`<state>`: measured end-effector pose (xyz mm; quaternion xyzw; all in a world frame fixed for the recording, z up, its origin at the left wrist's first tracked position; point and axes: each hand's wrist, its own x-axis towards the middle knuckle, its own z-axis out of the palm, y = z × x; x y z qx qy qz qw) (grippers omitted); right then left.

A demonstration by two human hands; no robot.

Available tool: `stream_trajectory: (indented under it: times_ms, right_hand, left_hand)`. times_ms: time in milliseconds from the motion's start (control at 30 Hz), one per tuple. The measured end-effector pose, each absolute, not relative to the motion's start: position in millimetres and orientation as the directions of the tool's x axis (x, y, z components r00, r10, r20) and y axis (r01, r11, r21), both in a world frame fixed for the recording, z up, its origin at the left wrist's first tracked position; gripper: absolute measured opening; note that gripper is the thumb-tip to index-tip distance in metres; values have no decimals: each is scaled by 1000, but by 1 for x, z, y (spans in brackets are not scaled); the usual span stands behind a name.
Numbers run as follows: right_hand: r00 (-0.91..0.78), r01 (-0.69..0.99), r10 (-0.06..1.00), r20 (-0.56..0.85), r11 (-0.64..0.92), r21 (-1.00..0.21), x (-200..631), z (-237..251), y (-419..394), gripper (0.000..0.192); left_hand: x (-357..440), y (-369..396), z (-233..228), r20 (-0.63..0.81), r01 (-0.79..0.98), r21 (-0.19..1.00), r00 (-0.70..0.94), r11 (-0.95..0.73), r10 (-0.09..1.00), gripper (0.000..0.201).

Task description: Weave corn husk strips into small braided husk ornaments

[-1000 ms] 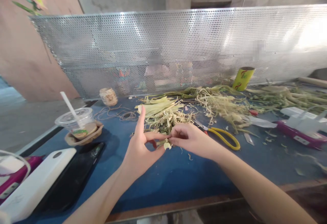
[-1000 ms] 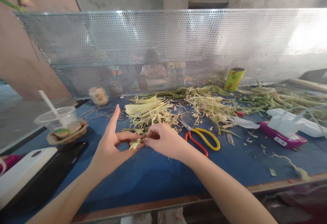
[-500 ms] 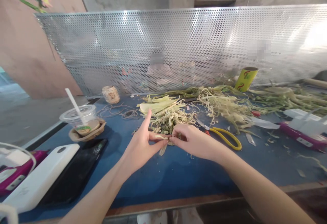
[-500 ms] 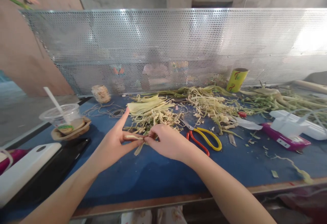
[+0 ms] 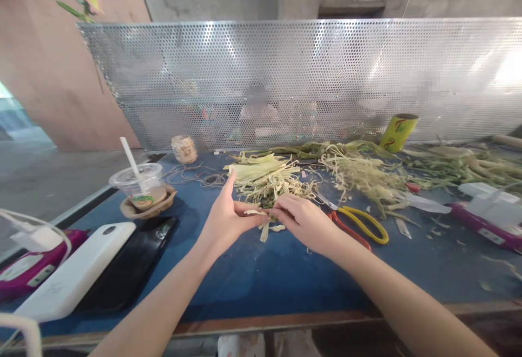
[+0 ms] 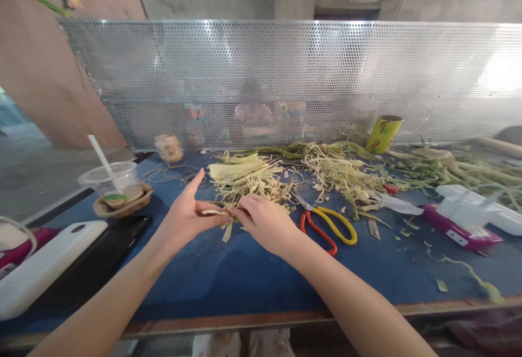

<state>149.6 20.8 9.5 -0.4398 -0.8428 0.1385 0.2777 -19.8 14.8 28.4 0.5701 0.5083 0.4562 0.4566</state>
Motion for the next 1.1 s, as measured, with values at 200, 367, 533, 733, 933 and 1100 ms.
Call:
stream_trajectory:
  times_ms: [200,367,533,733,933,1100]
  right_hand:
    - [-287,546,790,541,599,-585,148,7,23,16]
    - [-297,395,802,518,598,-698,143,10,28,16]
    - [-348,378,860,373,493,-784,129,20,37,19]
    - [-383,366,846,371,507,-780,122,31,43,22]
    - [-414,352,787,457,602,-717,109,39,57,24]
    - [-408,589,785,466,616,-522,103,26,86,41]
  left_hand:
    - [-24,18,26,86,-13,996,143,-85,986,113]
    - [-26,21,24,132,-121,984,24,-128,991,113]
    - [-34,26,26,172,-104,980,-8,-172,985,117]
    - [-46,29,39,183,-48,982,33,-181,983,113]
    - [-60,34,47,445,237,880,-110,-412,889,117]
    - [-78,41,53,454,166,890,-426,-425,783,113]
